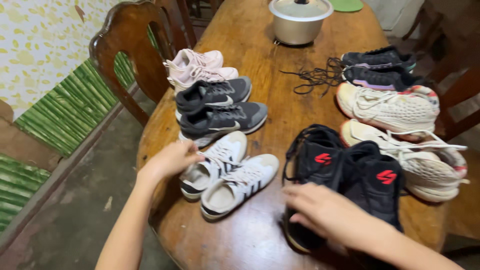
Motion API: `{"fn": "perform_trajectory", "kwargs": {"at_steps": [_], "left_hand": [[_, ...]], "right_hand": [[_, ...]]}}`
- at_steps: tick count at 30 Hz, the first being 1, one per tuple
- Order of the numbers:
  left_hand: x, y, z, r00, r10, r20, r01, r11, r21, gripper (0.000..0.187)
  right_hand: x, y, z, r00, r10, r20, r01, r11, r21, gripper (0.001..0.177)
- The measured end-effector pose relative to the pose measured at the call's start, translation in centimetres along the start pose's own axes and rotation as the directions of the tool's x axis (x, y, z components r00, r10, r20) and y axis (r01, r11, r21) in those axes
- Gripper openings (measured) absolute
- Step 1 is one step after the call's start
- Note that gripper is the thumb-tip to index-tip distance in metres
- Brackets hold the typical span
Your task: The person removes laces from a pair of black sneakers and then re-laces them by threading the laces through the eyelets and tying a knot. They then move to a pair of white sneakers and begin untying and re-lacing those as well.
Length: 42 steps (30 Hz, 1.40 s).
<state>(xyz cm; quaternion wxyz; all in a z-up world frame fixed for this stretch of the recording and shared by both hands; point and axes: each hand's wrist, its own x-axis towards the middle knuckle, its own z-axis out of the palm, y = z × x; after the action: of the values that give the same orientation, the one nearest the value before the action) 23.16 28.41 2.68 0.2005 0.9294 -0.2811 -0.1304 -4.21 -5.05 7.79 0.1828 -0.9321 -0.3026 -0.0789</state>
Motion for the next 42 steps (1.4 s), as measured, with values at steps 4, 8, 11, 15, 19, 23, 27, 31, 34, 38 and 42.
{"fn": "perform_trajectory", "kwargs": {"at_steps": [4,8,11,15,19,23,27,31,34,38,42], "left_hand": [[-1.0,-1.6,1.2,0.996,0.08,0.034,-0.072,0.978,-0.195,0.048],[-1.8,-0.8,3.1,0.998,0.016,-0.064,-0.019,0.998,-0.053,0.04],[-3.2,-0.2,4.1,0.99,0.079,-0.113,-0.092,0.989,-0.116,0.037],[-5.5,1.7,5.6,0.998,0.008,-0.057,-0.02,0.976,-0.218,0.037],[-8.1,4.2,8.1,0.997,0.037,-0.064,-0.051,0.969,-0.243,0.036],[-8.8,6.5,10.0,0.992,0.058,-0.115,-0.091,0.95,-0.298,0.039],[-8.6,8.4,11.1,0.997,0.024,-0.07,-0.047,0.933,-0.357,0.045],[-9.3,9.0,11.6,0.993,0.031,-0.117,-0.068,0.941,-0.331,0.04],[-10.0,8.6,10.5,0.989,0.05,-0.138,-0.086,0.959,-0.272,0.04],[-10.2,8.9,7.3,0.945,0.23,-0.233,-0.246,0.968,-0.042,0.044],[-7.6,11.7,4.6,0.792,0.411,-0.451,-0.459,0.888,0.004,0.03]], "right_hand": [[4.9,-1.9,5.5,0.983,-0.181,0.035,0.183,0.981,-0.072,0.04],[8.5,-2.4,10.1,0.933,-0.357,-0.036,0.333,0.898,-0.287,0.049],[9.2,-1.9,11.7,0.956,-0.272,0.109,0.293,0.896,-0.333,0.045],[7.0,-0.7,10.1,0.957,-0.234,0.171,0.273,0.927,-0.257,0.014],[3.4,0.0,6.9,0.978,-0.112,0.175,0.149,0.964,-0.221,0.01],[0.5,0.0,6.0,0.991,-0.073,0.111,0.087,0.988,-0.125,0.012],[-0.9,0.0,5.5,0.991,-0.077,0.11,0.095,0.981,-0.168,0.017],[-1.2,-0.3,5.1,0.987,-0.008,0.159,0.043,0.974,-0.222,0.019],[-0.7,-1.6,4.9,0.991,0.067,0.12,-0.038,0.973,-0.229,0.022],[-0.4,-3.5,2.3,0.998,0.048,-0.048,-0.053,0.994,-0.097,0.026],[-0.3,-4.1,-0.2,0.858,0.505,-0.098,-0.498,0.863,0.09,0.016]]}}
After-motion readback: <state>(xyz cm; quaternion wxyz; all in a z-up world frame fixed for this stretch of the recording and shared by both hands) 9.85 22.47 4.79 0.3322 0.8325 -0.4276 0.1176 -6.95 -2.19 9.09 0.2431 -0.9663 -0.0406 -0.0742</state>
